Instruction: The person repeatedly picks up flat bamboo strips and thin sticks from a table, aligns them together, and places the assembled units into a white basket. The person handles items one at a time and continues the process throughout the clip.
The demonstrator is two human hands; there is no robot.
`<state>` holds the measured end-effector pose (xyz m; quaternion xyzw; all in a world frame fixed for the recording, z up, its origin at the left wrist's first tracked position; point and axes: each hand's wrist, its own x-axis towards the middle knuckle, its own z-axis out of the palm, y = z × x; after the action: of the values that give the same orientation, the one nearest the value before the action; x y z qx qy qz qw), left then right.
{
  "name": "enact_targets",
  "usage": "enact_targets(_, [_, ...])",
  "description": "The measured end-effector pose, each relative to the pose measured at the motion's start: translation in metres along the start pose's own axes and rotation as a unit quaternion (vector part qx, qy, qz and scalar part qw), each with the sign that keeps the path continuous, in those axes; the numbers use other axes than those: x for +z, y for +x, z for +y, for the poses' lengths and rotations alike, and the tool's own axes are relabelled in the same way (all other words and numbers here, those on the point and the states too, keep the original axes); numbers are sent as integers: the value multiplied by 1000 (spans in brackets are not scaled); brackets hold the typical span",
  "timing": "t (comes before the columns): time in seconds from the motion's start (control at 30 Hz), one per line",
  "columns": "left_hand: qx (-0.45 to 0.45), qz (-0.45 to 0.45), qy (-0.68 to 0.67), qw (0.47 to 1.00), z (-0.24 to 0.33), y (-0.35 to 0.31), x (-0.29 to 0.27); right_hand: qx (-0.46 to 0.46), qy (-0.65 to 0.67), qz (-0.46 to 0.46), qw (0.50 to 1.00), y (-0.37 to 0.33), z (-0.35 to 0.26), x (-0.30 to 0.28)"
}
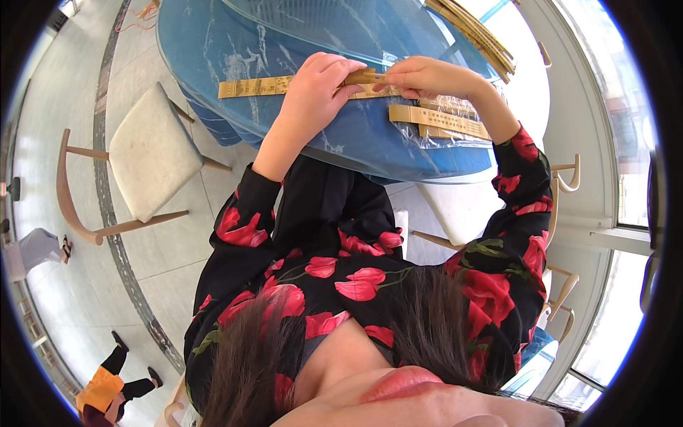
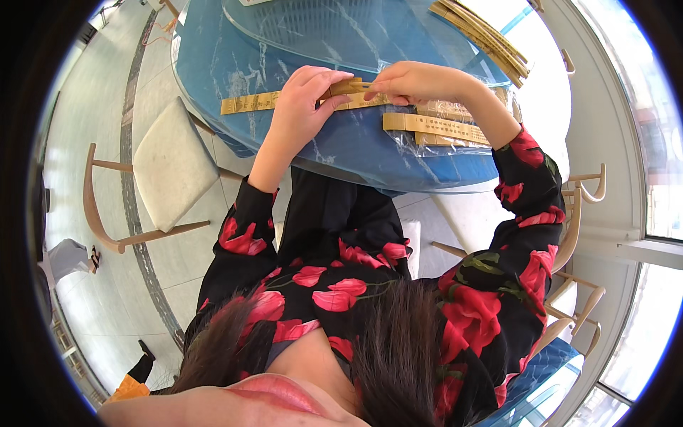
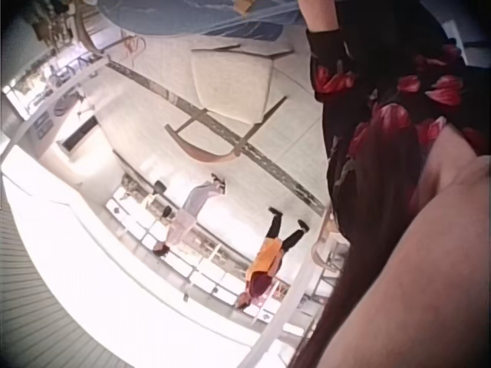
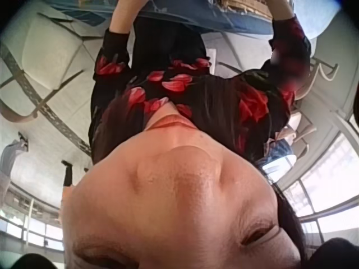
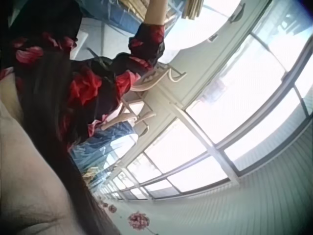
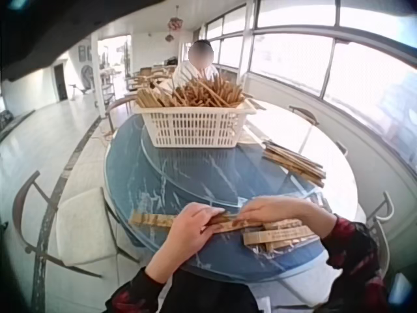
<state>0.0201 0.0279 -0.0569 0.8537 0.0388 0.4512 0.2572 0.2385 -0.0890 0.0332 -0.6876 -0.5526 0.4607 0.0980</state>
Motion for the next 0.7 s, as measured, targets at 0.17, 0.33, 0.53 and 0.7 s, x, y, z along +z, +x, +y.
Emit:
enact_targets(0.17, [18,-11,2,1000,1,0,-1,43,83,-89,992,-4,-12,-1])
enact_targets(0.33, [28,-11,-2,1000,2,1,-3,51,144,-127,980,-5,-15,-2])
enact_targets(0.53, [58,-37,-29,997,4,3,-2,28,238,-169,956,10,-11,4])
enact_targets(0.7, [78,-46,94,992,-1,-1,8,-27,381,-137,914,6,-18,19])
